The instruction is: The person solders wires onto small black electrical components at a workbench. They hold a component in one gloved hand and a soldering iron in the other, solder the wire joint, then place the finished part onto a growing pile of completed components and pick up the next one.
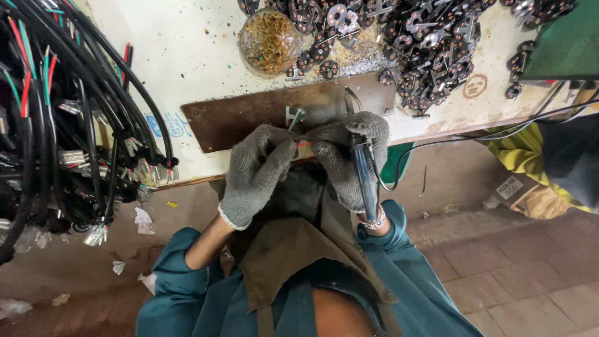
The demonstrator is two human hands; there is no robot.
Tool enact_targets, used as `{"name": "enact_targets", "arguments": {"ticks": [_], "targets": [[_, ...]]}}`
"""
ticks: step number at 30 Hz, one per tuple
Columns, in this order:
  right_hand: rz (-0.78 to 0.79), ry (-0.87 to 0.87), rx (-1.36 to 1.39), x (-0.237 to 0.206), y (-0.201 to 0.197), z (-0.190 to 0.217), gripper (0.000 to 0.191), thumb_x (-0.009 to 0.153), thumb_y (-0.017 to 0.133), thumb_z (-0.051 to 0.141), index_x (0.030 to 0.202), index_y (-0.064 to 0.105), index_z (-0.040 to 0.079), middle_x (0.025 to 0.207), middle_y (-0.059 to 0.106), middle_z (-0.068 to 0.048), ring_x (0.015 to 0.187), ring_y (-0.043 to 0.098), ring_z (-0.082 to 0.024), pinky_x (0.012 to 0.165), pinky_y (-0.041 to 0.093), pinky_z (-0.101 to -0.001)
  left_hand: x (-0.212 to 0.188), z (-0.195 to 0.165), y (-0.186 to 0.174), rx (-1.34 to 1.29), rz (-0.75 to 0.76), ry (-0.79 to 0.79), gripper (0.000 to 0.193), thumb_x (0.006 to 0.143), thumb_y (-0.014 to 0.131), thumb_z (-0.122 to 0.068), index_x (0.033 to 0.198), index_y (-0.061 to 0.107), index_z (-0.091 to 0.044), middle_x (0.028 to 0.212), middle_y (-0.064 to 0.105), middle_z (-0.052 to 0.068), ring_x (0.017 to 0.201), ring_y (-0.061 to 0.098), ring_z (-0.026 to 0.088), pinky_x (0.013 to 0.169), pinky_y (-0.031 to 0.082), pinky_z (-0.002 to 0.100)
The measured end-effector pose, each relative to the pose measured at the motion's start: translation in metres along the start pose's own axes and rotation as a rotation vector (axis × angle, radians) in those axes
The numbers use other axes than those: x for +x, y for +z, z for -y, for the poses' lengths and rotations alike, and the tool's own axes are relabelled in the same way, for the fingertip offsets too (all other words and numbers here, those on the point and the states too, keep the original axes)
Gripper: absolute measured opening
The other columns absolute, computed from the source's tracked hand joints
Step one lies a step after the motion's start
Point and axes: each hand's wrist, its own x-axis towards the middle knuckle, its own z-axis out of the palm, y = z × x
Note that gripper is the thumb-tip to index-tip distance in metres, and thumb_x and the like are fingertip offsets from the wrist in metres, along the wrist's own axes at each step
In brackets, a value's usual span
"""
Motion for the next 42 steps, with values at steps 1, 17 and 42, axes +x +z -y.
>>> {"name": "enact_targets", "arguments": {"ticks": [1, 17, 42], "targets": [[-0.039, 0.0, 0.057, -0.002, 0.001, -0.001, 0.023, 0.075, 0.084, 0.005, 0.095, 0.073, 0.003, 0.094, 0.075, -0.01, 0.089, 0.066, -0.028, 0.088, 0.048, -0.0416, 0.0, 0.0, 0.001, -0.069, -0.008, -0.118, 0.009, 0.101, 0.065, -0.008, 0.102, 0.071, -0.001, 0.078, 0.066, 0.015, 0.066, 0.058, 0.028, 0.061, 0.047, 0.036], [0.027, -0.057, -0.009, 0.002, -0.01, 0.003, 0.025, 0.078, 0.085, 0.02, 0.098, 0.075, 0.009, 0.094, 0.074, -0.008, 0.086, 0.069, -0.029, 0.077, 0.051, -0.0416, 0.004, -0.008, -0.016, 0.251, 0.105, 0.335, 0.01, 0.094, 0.071, -0.004, 0.103, 0.067, -0.001, 0.097, 0.069, 0.012, 0.083, 0.068, 0.023, 0.075, 0.053, 0.033], [-0.022, 0.178, -0.087, 0.013, -0.009, -0.02, 0.031, 0.081, 0.082, 0.018, 0.111, 0.079, 0.01, 0.088, 0.076, -0.009, 0.07, 0.071, -0.024, 0.071, 0.056, -0.0353, 0.067, -0.062, -0.015, 0.78, -0.415, 0.496, 0.014, 0.105, 0.072, -0.004, 0.111, 0.061, -0.007, 0.107, 0.063, 0.012, 0.082, 0.066, 0.029, 0.071, 0.053, 0.038]]}}
